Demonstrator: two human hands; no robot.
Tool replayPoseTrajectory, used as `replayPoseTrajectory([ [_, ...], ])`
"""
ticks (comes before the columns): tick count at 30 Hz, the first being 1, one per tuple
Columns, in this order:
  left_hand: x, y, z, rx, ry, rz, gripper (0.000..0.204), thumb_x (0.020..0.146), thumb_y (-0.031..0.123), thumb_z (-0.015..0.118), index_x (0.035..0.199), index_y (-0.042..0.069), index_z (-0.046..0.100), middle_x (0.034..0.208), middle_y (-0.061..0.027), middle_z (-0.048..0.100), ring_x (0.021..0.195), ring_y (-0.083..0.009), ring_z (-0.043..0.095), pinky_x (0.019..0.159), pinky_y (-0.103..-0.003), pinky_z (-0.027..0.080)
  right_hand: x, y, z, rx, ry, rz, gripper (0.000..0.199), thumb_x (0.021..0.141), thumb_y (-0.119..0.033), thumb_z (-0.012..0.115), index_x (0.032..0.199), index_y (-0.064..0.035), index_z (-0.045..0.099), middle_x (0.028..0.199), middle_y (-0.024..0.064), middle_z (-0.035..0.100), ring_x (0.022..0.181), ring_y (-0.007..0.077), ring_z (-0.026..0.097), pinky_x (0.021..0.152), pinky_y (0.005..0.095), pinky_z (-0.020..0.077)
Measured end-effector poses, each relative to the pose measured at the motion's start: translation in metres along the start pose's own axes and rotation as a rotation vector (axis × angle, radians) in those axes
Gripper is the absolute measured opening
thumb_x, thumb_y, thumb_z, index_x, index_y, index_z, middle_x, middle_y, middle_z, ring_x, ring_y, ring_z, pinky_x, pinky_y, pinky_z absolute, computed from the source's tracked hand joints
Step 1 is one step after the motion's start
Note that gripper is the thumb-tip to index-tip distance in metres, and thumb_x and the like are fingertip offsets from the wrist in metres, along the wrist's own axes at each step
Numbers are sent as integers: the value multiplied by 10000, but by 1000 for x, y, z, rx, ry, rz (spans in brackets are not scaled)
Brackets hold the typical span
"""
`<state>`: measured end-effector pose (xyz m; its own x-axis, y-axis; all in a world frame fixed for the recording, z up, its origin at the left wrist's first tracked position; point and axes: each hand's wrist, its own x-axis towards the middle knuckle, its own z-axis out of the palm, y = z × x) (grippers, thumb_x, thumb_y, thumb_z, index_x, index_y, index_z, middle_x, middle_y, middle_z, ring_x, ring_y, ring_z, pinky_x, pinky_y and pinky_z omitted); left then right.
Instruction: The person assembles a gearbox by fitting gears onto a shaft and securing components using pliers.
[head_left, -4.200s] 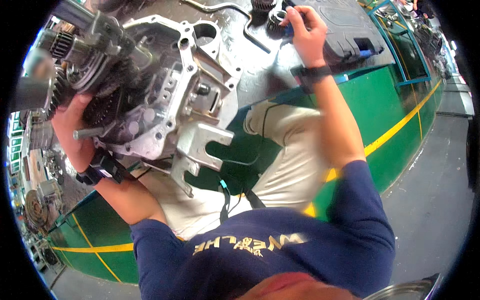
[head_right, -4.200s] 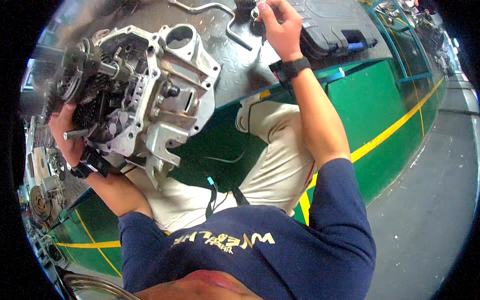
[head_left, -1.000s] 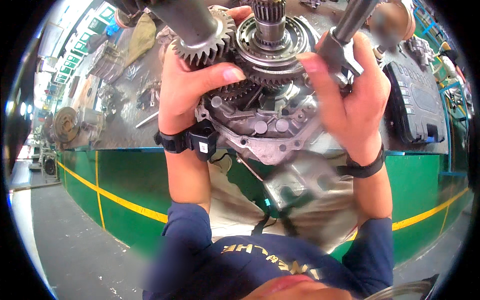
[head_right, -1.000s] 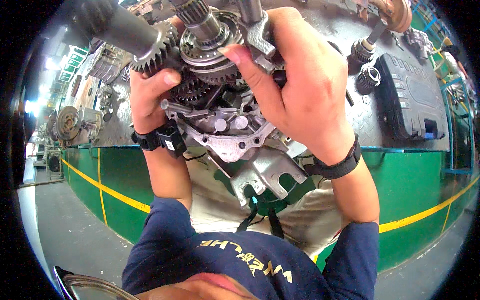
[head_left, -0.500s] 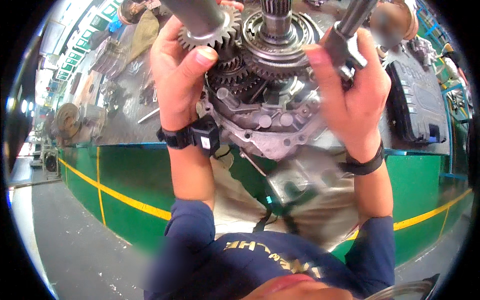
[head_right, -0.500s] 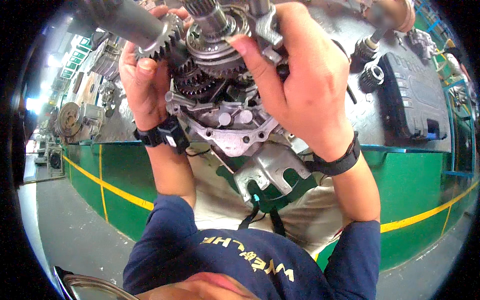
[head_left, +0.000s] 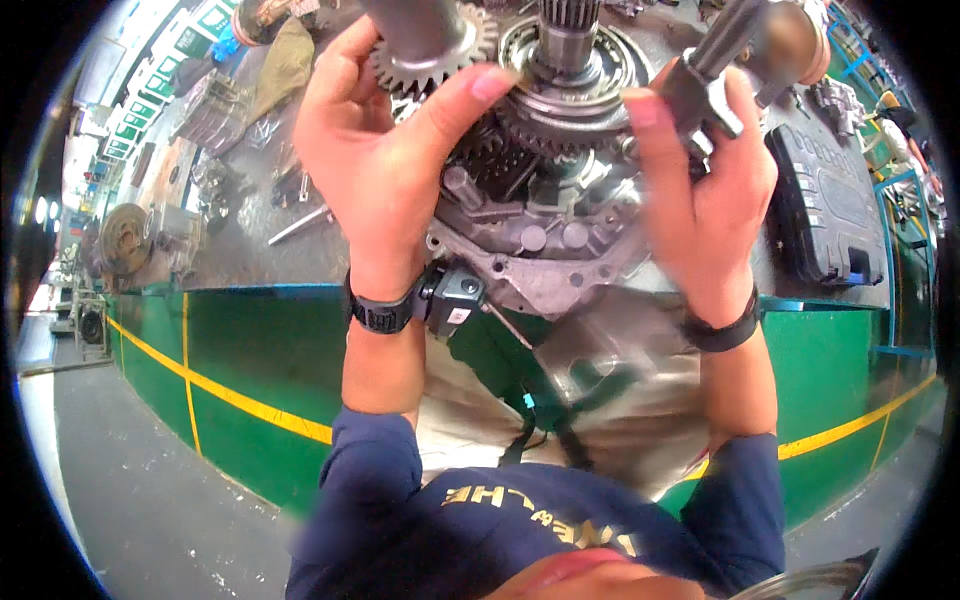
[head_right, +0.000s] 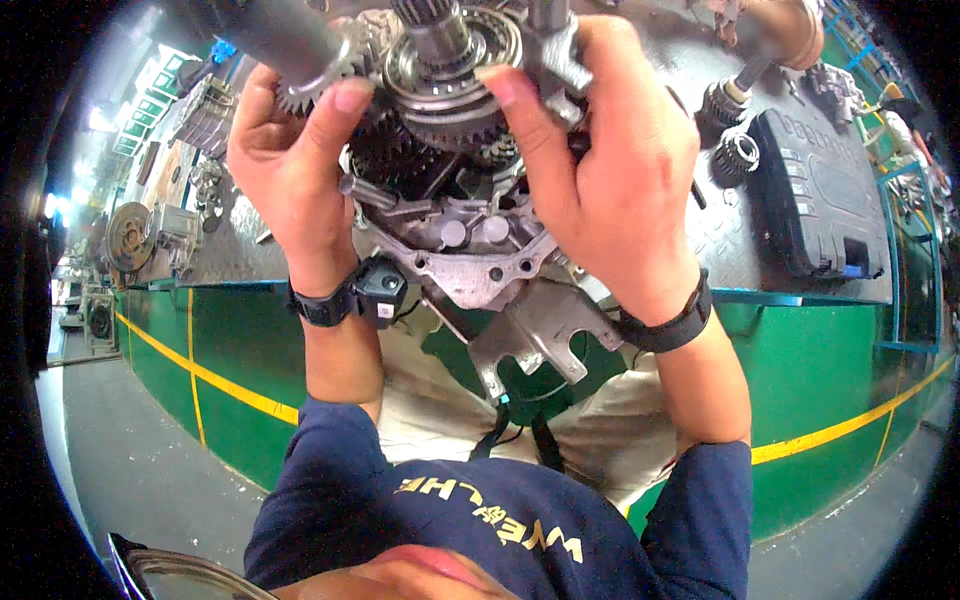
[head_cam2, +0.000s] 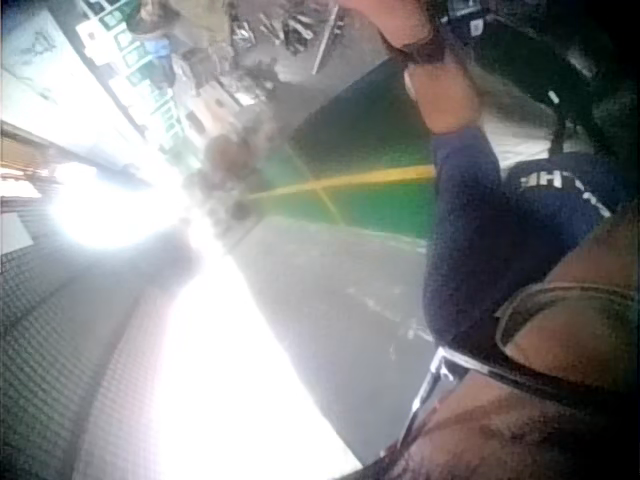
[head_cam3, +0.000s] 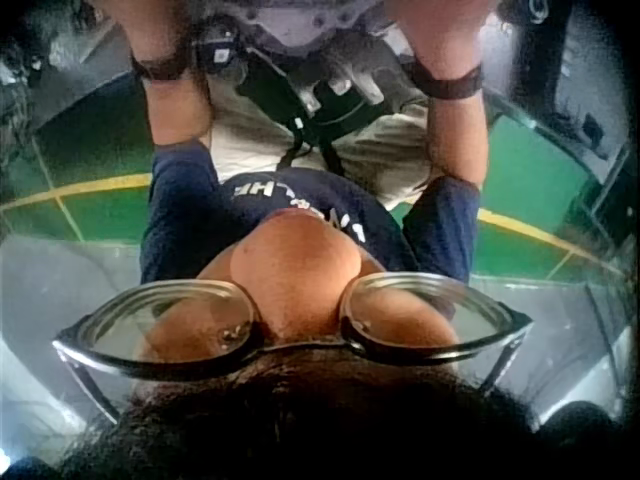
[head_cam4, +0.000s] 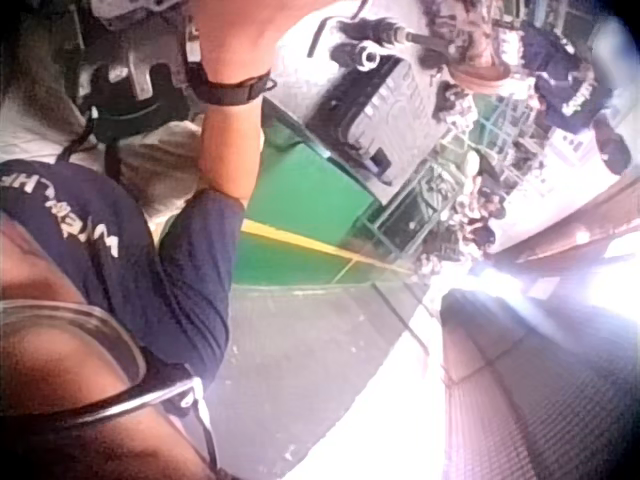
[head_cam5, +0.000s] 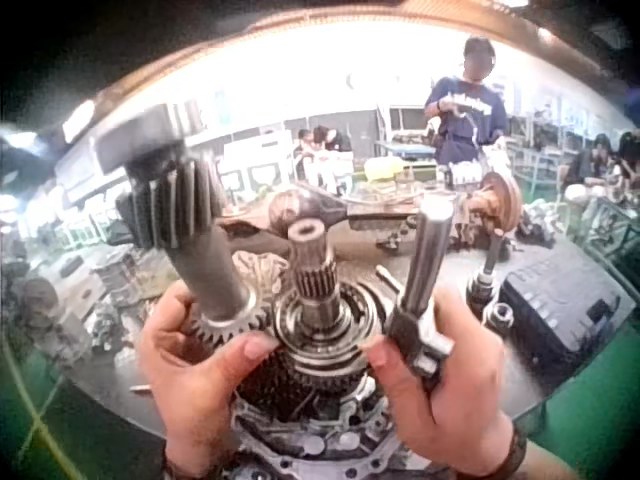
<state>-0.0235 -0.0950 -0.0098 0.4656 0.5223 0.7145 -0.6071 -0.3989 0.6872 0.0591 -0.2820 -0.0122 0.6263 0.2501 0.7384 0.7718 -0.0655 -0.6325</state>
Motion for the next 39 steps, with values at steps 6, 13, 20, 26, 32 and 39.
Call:
replayPoseTrajectory([
  [6, 0, -2, 0, -71, 58, -29, 466, 837, 23, 826, 1263, -60, 657, 1125, -89, 730, 958, -132, 681, 898, -264, 527, 18, -2, -5, -103, -63, -202, 286, 946, -169, 772, 1092, 31, 630, 819, 66, 703, 698, 92, 637, 612, 232, 493],
  [13, 4, 13, 3, 82, -10, -160, 484, 778, 11, 856, 1212, -26, 647, 1154, -34, 658, 1011, -100, 603, 857, -246, 508, 15, 1, -14, -184, -60, -260, 298, 904, -197, 776, 1044, 7, 611, 833, 165, 634, 732, 344, 627, 643, 401, 503],
  [20, -1, 13, -7, -62, -161, -166, 573, 894, 70, 745, 1419, -50, 547, 1319, -108, 643, 1148, -190, 635, 1041, -329, 464, 11, -4, -16, -59, -137, -236, 286, 906, -163, 723, 1090, 12, 592, 936, 204, 614, 842, 411, 632, 726, 456, 514],
  [26, -2, 20, 0, -87, -125, -232, 565, 863, 11, 771, 1390, -26, 570, 1283, -83, 656, 1122, -161, 638, 1000, -296, 483, 9, -3, -15, -62, -107, -213, 280, 925, -197, 714, 1071, -11, 565, 901, 195, 603, 834, 416, 626, 709, 468, 505],
  [32, -3, 16, 0, -126, -125, -213, 566, 870, 12, 766, 1397, -28, 564, 1289, -85, 655, 1127, -162, 636, 1004, -300, 484, 9, -5, -17, -64, -121, -205, 277, 939, -217, 699, 1066, -15, 558, 895, 192, 607, 826, 413, 620, 710, 477, 503],
  [39, -4, 13, -4, -89, -149, -200, 533, 930, 68, 707, 1418, -61, 532, 1320, -124, 643, 1193, -194, 612, 1075, -338, 444, 9, -1, -17, -52, -81, -258, 321, 925, -219, 714, 1121, -10, 569, 947, 189, 633, 879, 403, 647, 739, 460, 524],
])
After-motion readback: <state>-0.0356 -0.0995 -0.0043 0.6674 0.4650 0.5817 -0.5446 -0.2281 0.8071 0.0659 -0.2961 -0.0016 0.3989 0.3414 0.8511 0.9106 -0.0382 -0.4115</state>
